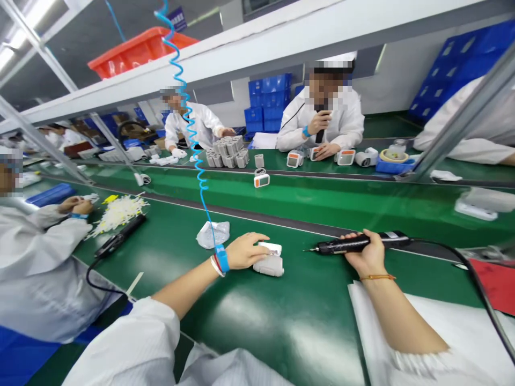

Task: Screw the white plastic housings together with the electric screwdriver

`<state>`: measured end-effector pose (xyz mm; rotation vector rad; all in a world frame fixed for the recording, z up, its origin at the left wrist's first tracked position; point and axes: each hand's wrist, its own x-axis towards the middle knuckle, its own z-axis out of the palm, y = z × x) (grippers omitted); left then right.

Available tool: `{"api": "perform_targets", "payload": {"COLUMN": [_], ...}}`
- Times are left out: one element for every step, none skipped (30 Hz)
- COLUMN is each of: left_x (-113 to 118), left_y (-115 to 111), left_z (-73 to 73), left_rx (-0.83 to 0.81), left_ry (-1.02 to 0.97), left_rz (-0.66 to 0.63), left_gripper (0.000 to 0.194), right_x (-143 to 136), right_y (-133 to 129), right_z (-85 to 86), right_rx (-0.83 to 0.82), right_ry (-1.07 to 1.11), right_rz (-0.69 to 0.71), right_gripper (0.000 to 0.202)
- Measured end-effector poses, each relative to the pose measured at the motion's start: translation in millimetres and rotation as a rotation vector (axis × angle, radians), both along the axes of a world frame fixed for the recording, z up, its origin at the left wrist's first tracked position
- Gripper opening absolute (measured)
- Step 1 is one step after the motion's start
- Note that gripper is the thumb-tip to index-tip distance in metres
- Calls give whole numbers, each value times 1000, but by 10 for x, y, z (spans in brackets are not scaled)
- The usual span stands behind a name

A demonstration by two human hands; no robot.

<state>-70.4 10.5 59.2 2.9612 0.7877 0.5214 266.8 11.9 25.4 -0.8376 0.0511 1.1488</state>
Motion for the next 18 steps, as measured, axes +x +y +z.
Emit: {"api": "perform_targets", "payload": {"left_x": [-113,-244,-386,-532,-671,-794,-893,-963,-1003,-1016,-1008,-986,-960,-936,-922,-919,-927,-945], "left_y": [-27,-36,-29,-10,17,47,74,98,118,132,143,152,158,163,165,165,164,161], "left_z": [-11,-18,-24,-30,-37,-48,-62,-79,-98,-118,-136,-150,-159,-162,-159,-151,-139,-126], "left_rx": [-4,0,12,22,27,19,6,-9,-20,-23,-18,-12,-6,-1,6,12,17,23], "left_ry": [-80,-145,-180,-163,-98,0,97,175,223,240,240,244,248,251,251,250,251,248], "left_rz": [88,214,370,540,700,827,916,967,988,993,994,997,1000,1001,1002,1004,1005,1006], "left_gripper": [29,30,31,31,31,29,27,25,24,24,24,25,26,26,27,28,29,29], "right_x": [-1,-1,-3,-4,-5,-5,-5,-5,-3,-1,1,3,5,7,8,9,10,11], "right_y": [-3,-6,-8,-9,-9,-8,-7,-5,-4,-3,-4,-5,-7,-9,-11,-13,-14,-14], "right_z": [-1,-3,-6,-10,-14,-18,-21,-24,-26,-27,-28,-30,-32,-34,-36,-38,-41,-44], "right_rx": [-5,-8,-10,-10,-10,-9,-7,-5,-2,1,3,5,6,7,8,8,10,13], "right_ry": [-1,-2,-3,-4,-4,-6,-7,-8,-8,-8,-7,-6,-5,-4,-3,-3,-3,-3], "right_rz": [5,10,14,16,16,14,11,9,7,6,7,8,11,12,12,12,10,8], "right_gripper": [11,12,12,12,12,12,12,12,12,12,12,12,12,12,13,13,13,13]}}
